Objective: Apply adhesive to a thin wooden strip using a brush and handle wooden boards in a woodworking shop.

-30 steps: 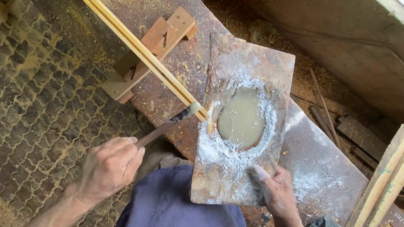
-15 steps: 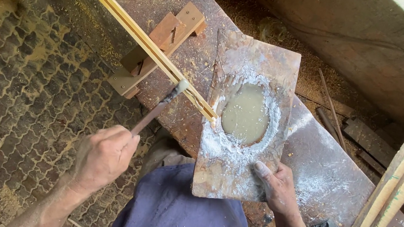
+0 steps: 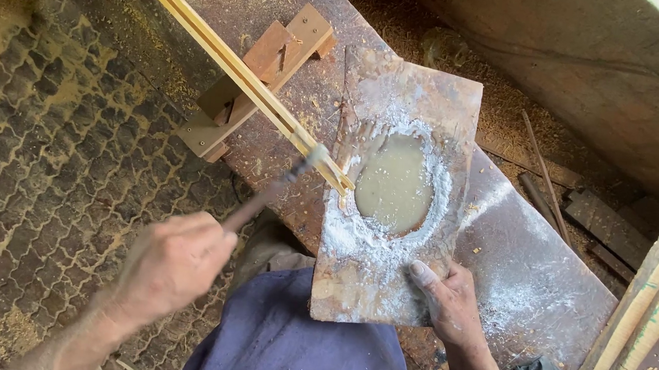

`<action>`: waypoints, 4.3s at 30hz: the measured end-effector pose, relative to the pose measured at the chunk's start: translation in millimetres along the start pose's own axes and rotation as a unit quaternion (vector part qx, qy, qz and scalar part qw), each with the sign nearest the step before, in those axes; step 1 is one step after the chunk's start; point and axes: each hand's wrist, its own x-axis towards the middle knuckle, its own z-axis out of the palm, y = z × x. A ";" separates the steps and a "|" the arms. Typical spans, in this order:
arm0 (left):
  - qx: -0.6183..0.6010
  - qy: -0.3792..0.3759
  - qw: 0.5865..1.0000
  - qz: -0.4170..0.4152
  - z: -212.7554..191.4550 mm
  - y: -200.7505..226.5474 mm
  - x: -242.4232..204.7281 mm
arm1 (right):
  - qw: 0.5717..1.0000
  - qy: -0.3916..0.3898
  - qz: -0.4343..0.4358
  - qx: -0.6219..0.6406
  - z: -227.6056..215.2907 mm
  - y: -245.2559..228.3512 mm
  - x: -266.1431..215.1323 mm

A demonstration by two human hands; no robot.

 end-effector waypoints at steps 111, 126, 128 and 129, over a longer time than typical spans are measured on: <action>-0.593 -0.138 0.780 -0.144 4.2 -32.8 8.4 | 0.997 0.040 -0.022 0.067 -12.5 17.2 -1.8; -0.117 0.093 0.944 -0.293 -65.4 -98.0 56.8 | 0.998 0.049 0.025 0.011 -18.3 26.9 26.3; -0.053 0.119 0.965 -0.228 -63.4 -100.6 54.1 | 0.998 0.054 0.027 0.024 -15.0 19.5 24.5; -0.042 0.092 0.963 -0.248 -62.1 -99.4 51.4 | 0.997 0.058 0.028 0.034 -14.6 19.6 24.2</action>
